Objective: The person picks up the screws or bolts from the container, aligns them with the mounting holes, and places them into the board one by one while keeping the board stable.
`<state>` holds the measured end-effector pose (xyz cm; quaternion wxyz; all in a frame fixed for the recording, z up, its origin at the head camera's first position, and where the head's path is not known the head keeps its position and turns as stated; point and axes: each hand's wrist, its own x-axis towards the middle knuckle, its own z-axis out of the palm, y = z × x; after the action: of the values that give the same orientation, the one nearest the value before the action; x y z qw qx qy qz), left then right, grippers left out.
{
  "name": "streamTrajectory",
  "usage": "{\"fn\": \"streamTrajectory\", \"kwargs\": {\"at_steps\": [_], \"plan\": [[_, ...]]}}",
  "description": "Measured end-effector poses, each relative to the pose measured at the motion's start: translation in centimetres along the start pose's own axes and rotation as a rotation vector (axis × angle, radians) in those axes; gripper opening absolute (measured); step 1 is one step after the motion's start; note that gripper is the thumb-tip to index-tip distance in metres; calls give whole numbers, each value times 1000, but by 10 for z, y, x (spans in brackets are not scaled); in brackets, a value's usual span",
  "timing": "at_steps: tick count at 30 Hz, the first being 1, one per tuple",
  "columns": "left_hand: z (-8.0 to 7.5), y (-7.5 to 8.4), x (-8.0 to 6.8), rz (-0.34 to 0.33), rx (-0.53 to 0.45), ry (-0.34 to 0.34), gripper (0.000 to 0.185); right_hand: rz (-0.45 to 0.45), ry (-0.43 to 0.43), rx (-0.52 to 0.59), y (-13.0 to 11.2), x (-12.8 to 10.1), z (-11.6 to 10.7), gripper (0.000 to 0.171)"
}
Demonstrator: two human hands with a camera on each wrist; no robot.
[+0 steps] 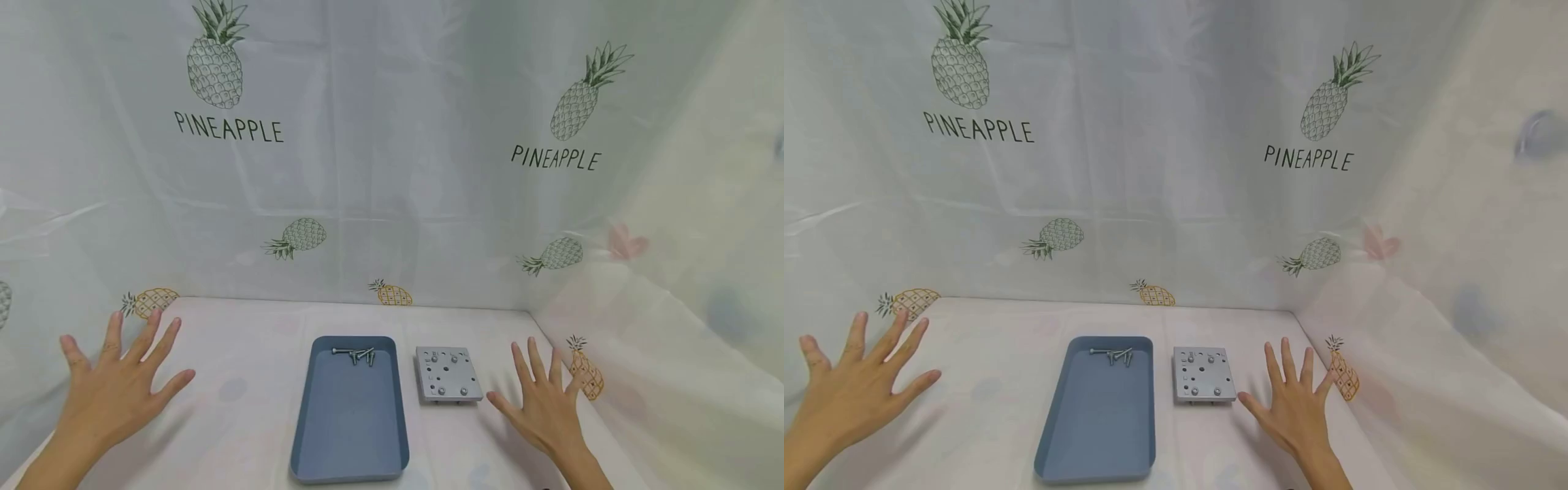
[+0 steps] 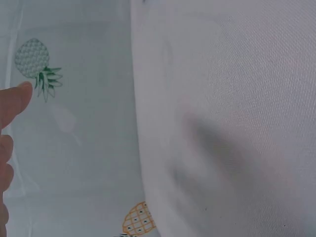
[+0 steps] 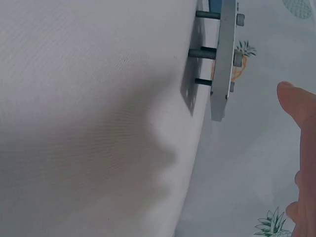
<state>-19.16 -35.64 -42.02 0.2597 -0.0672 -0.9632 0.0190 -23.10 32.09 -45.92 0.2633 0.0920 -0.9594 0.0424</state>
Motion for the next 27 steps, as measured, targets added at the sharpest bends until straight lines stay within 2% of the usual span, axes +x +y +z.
{"fn": "streamTrajectory", "kwargs": {"at_steps": [10,22,27], "plan": [[3,6,3,21,-6,14,103,-8,1,32,-7,4,0,106],[3,25,23,38,-6,49,99,56,-71,135,-18,9,-2,107],[6,34,31,48,-25,61,99,70,-71,187,-23,10,-1,108]]}}
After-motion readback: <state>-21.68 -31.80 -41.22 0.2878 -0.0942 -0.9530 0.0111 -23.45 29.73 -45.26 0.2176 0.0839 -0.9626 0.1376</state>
